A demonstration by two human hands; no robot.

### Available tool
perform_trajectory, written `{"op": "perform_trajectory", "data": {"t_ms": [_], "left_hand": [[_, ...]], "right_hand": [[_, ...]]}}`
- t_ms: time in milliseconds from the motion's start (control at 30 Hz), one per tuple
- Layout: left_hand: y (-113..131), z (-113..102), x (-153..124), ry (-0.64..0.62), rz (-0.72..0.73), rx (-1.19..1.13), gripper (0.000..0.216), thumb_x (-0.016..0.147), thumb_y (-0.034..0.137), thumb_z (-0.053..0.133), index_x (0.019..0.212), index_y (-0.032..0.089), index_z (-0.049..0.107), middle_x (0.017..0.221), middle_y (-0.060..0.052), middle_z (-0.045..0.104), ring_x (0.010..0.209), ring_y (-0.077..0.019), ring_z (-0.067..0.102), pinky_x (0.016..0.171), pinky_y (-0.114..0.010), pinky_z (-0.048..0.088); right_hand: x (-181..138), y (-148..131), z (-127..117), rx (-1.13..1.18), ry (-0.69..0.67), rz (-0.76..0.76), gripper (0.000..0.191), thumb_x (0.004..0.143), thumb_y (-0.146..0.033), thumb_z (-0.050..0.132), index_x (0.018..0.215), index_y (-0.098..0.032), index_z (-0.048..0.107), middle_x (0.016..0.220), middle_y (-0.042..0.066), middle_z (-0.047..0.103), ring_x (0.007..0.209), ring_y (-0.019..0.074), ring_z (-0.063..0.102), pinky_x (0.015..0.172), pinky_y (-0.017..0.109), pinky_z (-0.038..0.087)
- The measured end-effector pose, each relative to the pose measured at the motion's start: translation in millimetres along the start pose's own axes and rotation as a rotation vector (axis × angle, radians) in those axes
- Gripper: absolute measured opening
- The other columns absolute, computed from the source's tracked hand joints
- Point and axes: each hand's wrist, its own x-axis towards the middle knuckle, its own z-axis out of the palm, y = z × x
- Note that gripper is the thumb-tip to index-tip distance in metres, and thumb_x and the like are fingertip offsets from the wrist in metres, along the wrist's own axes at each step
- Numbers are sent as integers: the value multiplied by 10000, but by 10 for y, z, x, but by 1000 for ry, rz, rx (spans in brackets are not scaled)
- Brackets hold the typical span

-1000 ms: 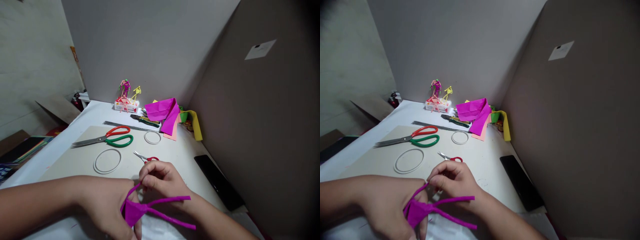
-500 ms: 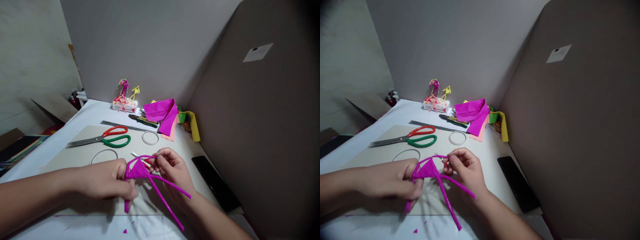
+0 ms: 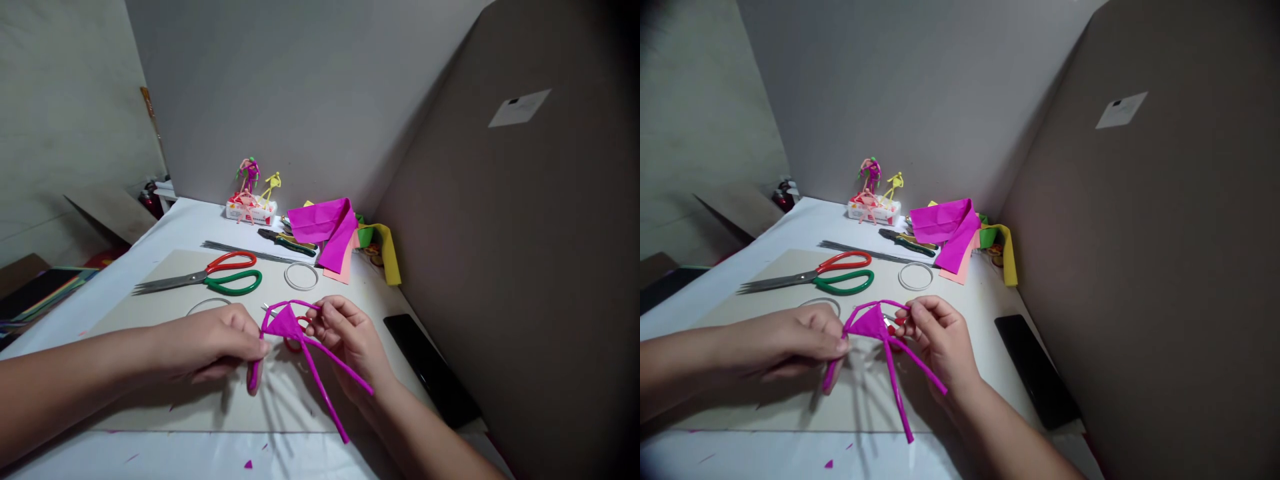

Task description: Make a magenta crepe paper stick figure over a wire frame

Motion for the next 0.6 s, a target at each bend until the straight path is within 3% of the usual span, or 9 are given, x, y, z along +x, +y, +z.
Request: {"op": "perform_trajectory", "data": {"t_ms": [100,200,333,467,600], "left_hand": [[38,20,-18,-38,-1,140,385,798,370,559,531,141,714,289,63,174,291,-75,101,359,-294,34],[65,48,-43,-79,-24,190,398,791,338,538,460,154,661,295,54,173,306,-85,114,375,-305,52],[91,52,-85,-5,-65,224,365,748,268,523,395,176,533,298,58,216,300,-80,136,362,-287,79],[119,-16,-141,46,-71,246,379,809,329,480,466,178,533,286,54,329,277,-77,196,345,-240,130],[210,-110,-271,242,28,182,441,866,376,458,483,171,534,282,39,412,285,-63,237,374,-205,198]], "right_hand": [[-4,28,10,-26,11,48,189,729,-289,786,769,-152,661,718,27,707,594,102,650,622,212,545],[-11,55,20,-41,9,87,226,711,-317,798,760,-153,651,713,30,707,585,104,640,627,224,532],[-5,66,13,-29,-55,90,244,742,-343,772,864,-157,671,777,41,704,625,97,619,662,224,506],[23,26,-38,-82,-83,117,284,811,-387,687,954,-142,670,860,72,688,678,125,617,683,259,499],[69,-134,-133,-393,-52,26,355,901,-461,521,1028,-151,635,971,98,663,732,139,624,722,298,506]]}}
